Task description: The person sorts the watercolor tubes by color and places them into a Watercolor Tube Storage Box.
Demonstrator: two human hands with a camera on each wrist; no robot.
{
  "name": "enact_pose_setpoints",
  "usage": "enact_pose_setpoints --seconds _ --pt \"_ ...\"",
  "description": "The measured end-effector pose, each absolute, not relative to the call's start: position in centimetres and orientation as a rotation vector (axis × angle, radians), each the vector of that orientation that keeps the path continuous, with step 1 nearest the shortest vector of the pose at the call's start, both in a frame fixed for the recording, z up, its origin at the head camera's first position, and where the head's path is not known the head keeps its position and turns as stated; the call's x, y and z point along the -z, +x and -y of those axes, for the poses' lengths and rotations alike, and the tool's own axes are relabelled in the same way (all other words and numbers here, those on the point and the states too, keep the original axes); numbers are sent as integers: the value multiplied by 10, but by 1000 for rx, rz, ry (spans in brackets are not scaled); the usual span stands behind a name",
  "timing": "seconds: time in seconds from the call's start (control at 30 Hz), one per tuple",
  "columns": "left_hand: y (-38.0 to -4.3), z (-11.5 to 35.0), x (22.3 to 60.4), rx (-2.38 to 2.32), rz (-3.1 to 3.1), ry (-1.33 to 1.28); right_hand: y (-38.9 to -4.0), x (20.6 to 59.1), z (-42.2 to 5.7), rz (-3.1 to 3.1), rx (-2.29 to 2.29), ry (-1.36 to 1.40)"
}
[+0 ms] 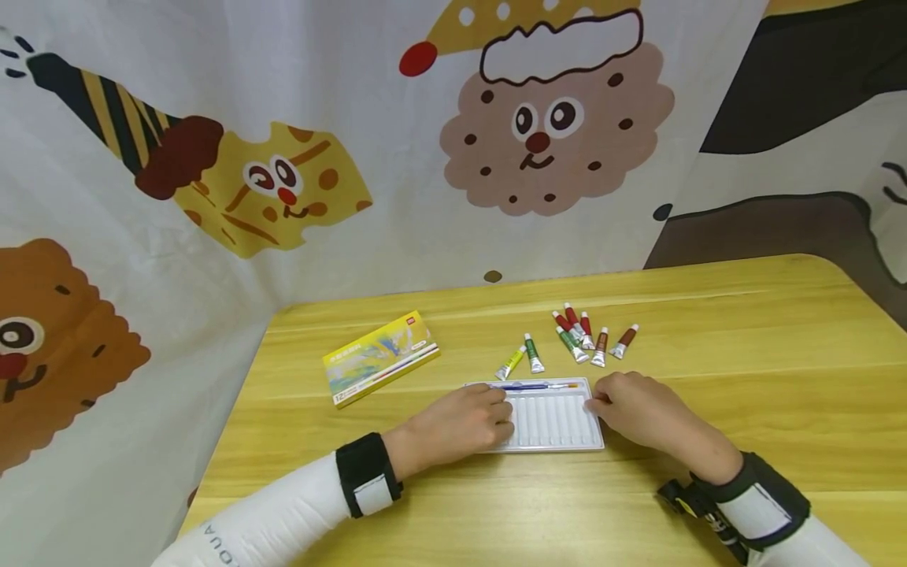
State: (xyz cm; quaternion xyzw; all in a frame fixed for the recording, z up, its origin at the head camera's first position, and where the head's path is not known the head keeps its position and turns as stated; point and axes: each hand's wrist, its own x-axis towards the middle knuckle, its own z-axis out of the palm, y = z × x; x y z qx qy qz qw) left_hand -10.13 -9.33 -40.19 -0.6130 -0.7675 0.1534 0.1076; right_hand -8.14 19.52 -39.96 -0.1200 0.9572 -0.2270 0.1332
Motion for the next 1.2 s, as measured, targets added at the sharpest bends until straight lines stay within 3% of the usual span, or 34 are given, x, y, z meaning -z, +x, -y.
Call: enact_pose_setpoints --seconds 0.9,1.03,1.2 --pt "-101 100 408 -105 2430 -1737 -81 399 -195 -2785 661 -369" --pt "-99 100 409 91 2540 -1608 -81 400 -195 -2783 660 -365" --pt "-93 98 402 518 2805 -1250 -81 399 -195 -2777 660 -362"
